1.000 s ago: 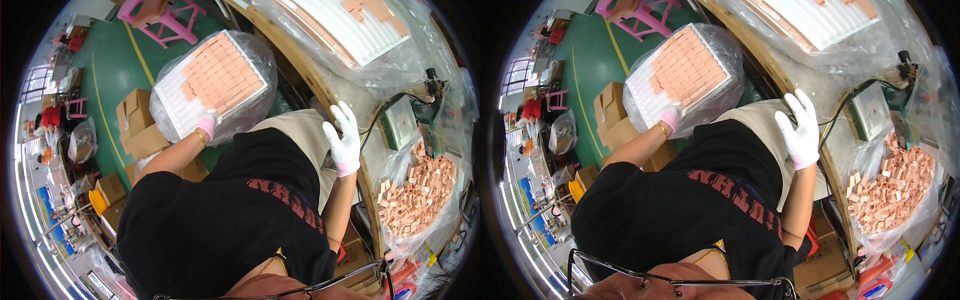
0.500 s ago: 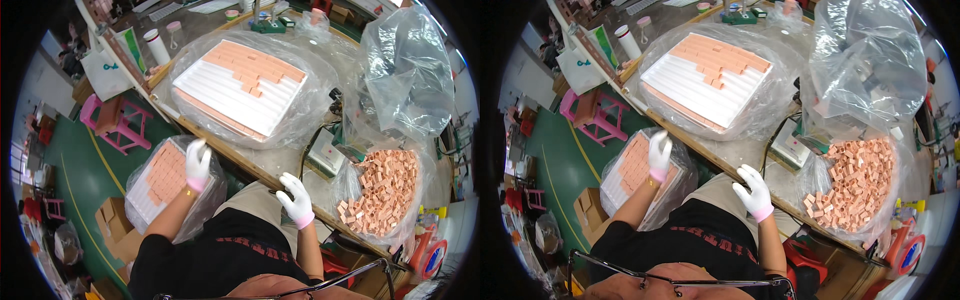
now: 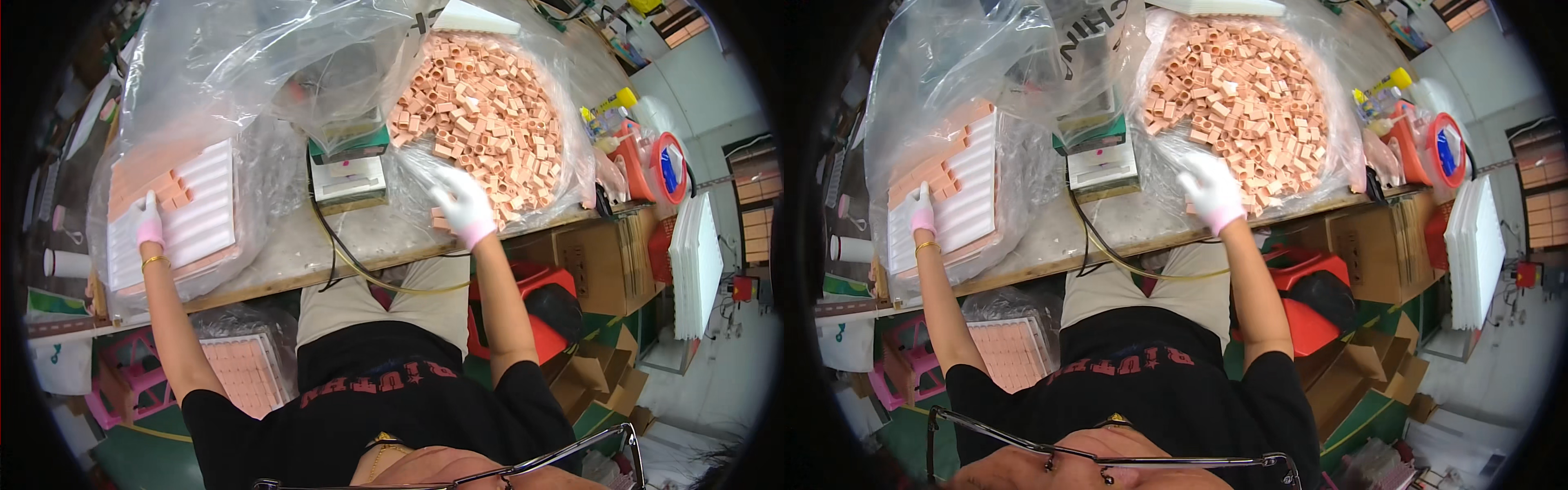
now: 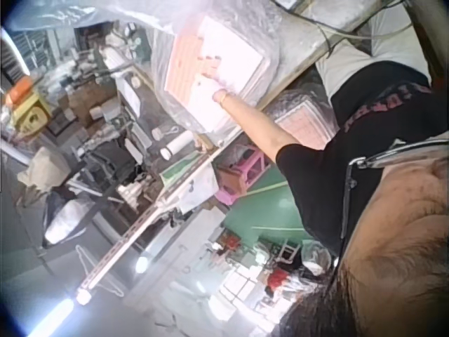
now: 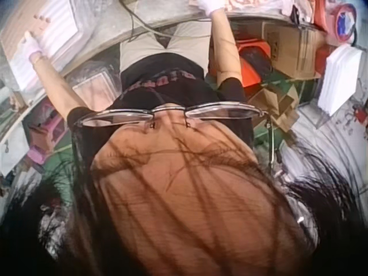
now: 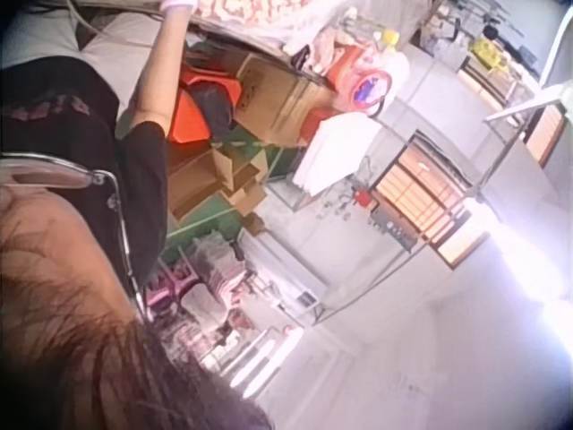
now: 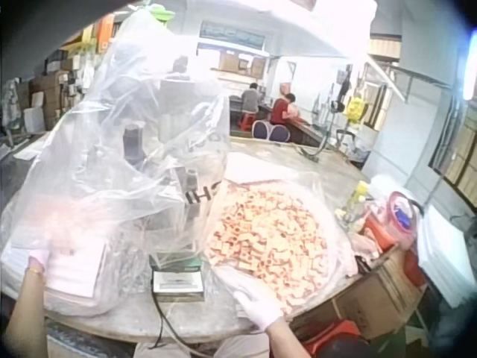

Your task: Inspecting and placing small plastic parts into a compartmentalized tray.

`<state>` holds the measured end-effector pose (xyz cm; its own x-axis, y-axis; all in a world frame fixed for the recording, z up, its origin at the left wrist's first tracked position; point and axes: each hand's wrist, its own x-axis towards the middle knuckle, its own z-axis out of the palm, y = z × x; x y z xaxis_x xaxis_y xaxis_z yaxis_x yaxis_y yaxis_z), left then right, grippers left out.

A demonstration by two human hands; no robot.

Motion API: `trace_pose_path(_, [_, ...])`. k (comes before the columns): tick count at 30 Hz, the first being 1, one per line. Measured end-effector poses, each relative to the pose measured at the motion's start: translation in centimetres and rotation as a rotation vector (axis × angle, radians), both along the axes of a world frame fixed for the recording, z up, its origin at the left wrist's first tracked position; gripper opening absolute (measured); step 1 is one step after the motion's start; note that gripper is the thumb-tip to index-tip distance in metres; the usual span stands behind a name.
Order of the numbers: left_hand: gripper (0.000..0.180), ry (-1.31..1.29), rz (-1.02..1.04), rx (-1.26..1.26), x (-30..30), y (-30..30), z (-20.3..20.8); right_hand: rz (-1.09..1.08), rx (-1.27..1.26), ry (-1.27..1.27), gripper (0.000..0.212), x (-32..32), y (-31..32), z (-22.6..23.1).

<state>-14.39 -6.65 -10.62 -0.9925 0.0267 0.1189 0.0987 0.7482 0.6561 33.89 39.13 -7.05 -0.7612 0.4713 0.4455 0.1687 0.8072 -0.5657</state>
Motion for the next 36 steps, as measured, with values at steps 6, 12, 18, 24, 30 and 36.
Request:
trace_pose_path(6, [0.049, 0.354, 0.107, 0.103, 4.5, 2.9, 2.0, -0.168, 0.401, -0.386, 0.016, -3.6, 5.7, -0.5])
trace_pose_path(12, [0.03, 0.229, -0.395, 0.713, 22.1, 12.9, 10.5, -0.254, 0.504, -0.792, 0.018, -6.5, 5.4, -1.2])
trace_pose_path(18, [0.031, -0.843, -0.586, 1.298, 31.5, 19.1, 7.3, -0.127, 0.17, -0.429, 0.022, -5.0, 0.5, 2.2])
trace_pose_path(24, [0.034, -1.321, -0.593, 1.55, 33.1, 22.8, 2.9, 0.332, -0.971, 0.194, 0.035, -5.5, -8.1, 2.8])
trace_pose_path(30, [0.038, -1.635, -0.672, 1.681, 34.5, 24.0, 2.1, 0.329, -0.268, 0.338, 0.034, -4.2, -8.1, 1.1])
trace_pose_path(36, [0.035, -1.39, -0.623, 1.56, 34.7, 22.0, 4.0, 0.4, -0.371, 0.2, 0.04, -5.1, -9.3, 1.9])
